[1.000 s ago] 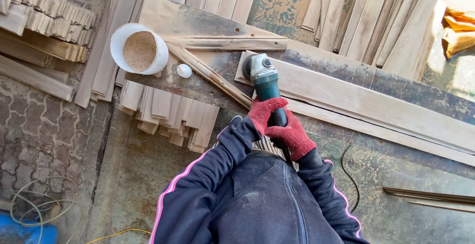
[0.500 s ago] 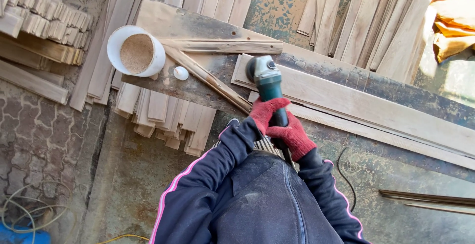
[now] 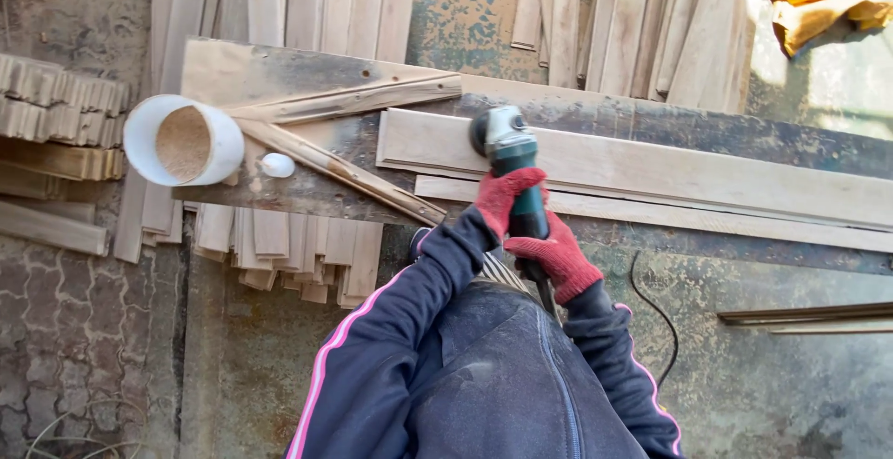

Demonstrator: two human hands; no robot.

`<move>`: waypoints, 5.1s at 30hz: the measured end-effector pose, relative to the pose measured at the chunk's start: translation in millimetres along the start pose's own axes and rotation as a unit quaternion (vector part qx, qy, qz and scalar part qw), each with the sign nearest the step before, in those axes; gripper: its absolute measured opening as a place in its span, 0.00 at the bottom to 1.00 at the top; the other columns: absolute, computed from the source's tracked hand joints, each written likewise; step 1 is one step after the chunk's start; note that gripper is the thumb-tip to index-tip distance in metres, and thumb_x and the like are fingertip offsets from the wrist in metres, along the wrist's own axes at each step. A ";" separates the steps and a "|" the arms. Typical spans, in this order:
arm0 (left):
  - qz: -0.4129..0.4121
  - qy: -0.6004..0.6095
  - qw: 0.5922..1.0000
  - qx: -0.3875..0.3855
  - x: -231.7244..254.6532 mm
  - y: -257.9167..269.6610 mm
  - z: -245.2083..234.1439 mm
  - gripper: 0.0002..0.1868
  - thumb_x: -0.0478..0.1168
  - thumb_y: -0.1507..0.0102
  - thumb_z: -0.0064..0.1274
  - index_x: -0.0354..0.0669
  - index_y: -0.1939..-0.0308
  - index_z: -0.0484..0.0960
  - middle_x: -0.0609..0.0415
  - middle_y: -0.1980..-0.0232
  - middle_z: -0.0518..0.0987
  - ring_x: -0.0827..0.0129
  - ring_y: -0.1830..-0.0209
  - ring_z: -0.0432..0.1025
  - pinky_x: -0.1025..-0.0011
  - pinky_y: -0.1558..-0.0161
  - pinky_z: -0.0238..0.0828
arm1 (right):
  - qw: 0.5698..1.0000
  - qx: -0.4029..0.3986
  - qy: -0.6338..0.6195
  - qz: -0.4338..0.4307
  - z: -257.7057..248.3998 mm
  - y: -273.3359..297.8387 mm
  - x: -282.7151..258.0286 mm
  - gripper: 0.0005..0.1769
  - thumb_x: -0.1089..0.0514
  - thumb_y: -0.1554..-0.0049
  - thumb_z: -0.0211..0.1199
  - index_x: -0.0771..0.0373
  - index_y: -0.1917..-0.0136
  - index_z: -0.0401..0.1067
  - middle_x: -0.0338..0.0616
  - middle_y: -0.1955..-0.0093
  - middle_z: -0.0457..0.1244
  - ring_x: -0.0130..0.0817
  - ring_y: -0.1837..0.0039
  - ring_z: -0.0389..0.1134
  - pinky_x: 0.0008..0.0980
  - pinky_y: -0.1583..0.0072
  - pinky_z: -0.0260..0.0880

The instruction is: Sanding wooden planks using an angle grinder with a sanding attachment.

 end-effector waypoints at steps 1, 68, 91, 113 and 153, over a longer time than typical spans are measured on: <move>-0.003 -0.002 1.000 -0.002 -13.8 -4.9 9.6 0.31 0.31 0.57 0.76 0.38 0.53 0.77 0.40 0.72 0.80 0.49 0.74 0.80 0.52 0.72 0.83 | 1.000 0.003 -0.002 0.000 -14.9 -1.4 9.3 0.31 0.65 0.65 0.83 0.68 0.51 0.69 0.61 0.69 0.62 0.52 0.71 0.69 0.47 0.72 0.73; 0.055 0.033 0.993 0.101 94.5 49.4 -95.0 0.33 0.33 0.59 0.77 0.37 0.53 0.78 0.43 0.71 0.80 0.52 0.71 0.80 0.51 0.67 0.83 | 0.995 -0.091 0.037 0.023 120.5 30.2 -11.1 0.25 0.57 0.57 0.79 0.68 0.51 0.70 0.62 0.69 0.63 0.51 0.73 0.68 0.41 0.73 0.70; -0.076 -0.077 0.992 -0.061 -59.3 -19.4 66.4 0.31 0.31 0.59 0.76 0.37 0.55 0.78 0.40 0.74 0.80 0.50 0.76 0.80 0.53 0.74 0.82 | 0.981 0.112 -0.161 -0.016 -59.9 1.7 31.3 0.21 0.59 0.53 0.76 0.66 0.50 0.70 0.63 0.69 0.63 0.55 0.71 0.70 0.53 0.74 0.71; -0.072 -0.100 0.987 -0.100 -65.4 -8.4 41.8 0.35 0.29 0.56 0.75 0.33 0.48 0.73 0.37 0.71 0.80 0.46 0.75 0.80 0.55 0.74 0.83 | 0.981 0.118 -0.148 -0.033 -37.5 21.6 8.8 0.17 0.57 0.53 0.77 0.59 0.53 0.73 0.49 0.66 0.64 0.40 0.66 0.70 0.39 0.68 0.74; -0.002 -0.046 0.999 0.005 33.8 11.6 -20.1 0.31 0.31 0.55 0.73 0.39 0.50 0.76 0.40 0.72 0.80 0.48 0.73 0.81 0.53 0.71 0.83 | 0.998 -0.025 -0.061 -0.010 34.2 -4.7 -12.0 0.23 0.60 0.54 0.77 0.73 0.52 0.69 0.67 0.71 0.62 0.55 0.74 0.68 0.49 0.75 0.71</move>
Point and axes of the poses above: each hand's wrist, its own y-axis away from the middle knuckle, its own z-axis out of the palm, x = y × z, the point moved 5 cm from there along -y, towards the middle knuckle
